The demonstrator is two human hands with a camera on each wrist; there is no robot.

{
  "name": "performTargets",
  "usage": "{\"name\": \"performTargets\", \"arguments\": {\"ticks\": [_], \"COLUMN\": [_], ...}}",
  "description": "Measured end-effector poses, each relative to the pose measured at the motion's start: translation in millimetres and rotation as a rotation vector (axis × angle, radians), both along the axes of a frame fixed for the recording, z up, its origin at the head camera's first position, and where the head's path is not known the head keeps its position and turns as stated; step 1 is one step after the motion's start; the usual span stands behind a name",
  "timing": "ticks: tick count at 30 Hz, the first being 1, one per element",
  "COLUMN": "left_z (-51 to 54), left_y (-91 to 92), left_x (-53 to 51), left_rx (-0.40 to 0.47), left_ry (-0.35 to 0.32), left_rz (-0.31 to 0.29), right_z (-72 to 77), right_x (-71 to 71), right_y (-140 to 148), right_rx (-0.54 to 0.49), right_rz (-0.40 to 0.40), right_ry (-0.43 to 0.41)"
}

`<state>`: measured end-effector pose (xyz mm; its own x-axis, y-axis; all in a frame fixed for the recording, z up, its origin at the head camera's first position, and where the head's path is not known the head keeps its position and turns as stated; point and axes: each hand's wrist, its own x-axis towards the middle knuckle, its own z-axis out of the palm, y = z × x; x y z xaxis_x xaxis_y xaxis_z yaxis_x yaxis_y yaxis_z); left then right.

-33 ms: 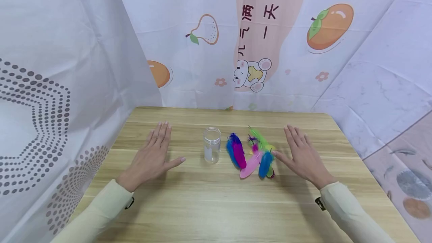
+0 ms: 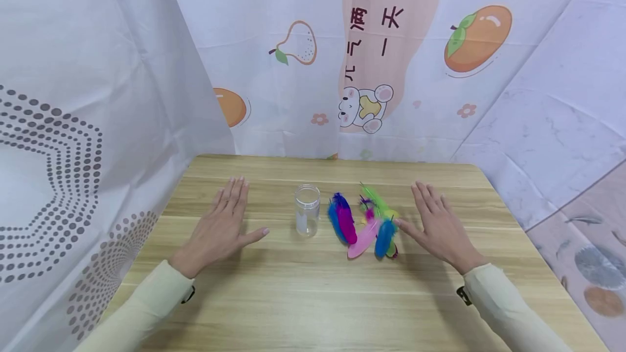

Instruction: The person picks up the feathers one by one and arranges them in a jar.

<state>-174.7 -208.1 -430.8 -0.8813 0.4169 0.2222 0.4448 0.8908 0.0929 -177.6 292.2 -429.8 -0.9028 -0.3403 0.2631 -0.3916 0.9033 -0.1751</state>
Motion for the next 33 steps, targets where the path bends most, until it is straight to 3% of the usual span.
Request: {"name": "performTargets", "arguments": {"ticks": [4, 7, 14, 18, 27, 33], "left_z": [-0.9, -0.9, 7.4, 10.0, 2.0, 4.2], "left_y": [1.4, 4.4, 18.1, 27.9, 55.5, 70.1], "left_x": [0.2, 0.1, -5.1, -12.3, -22.5, -30.3], "left_rx": [0.025, 0.101, 0.512, 0.661, 0.741, 0.793], "left_ry": [-0.021, -0.063, -0.197, -0.231, -0.258, -0.265], "left_rz": [-0.011, -0.022, -0.034, -0.062, -0.117, -0.144], "right_z": [-1.9, -4.3, -9.5, -14.2, -31.6, -38.2], "right_x": [0.2, 0.9, 4.0, 5.3, 12.8, 16.7], "right_y": [-0.6, -2.4, -6.6, -8.4, -18.8, -30.2], "right_rx": [-0.003, -0.012, -0.043, -0.086, -0.096, -0.116], "right_rz": [-0.002, -0.016, -0.036, -0.047, -0.09, -0.096], "right_ry": [-0.004, -0.02, -0.038, -0.065, -0.239, -0.33]}}
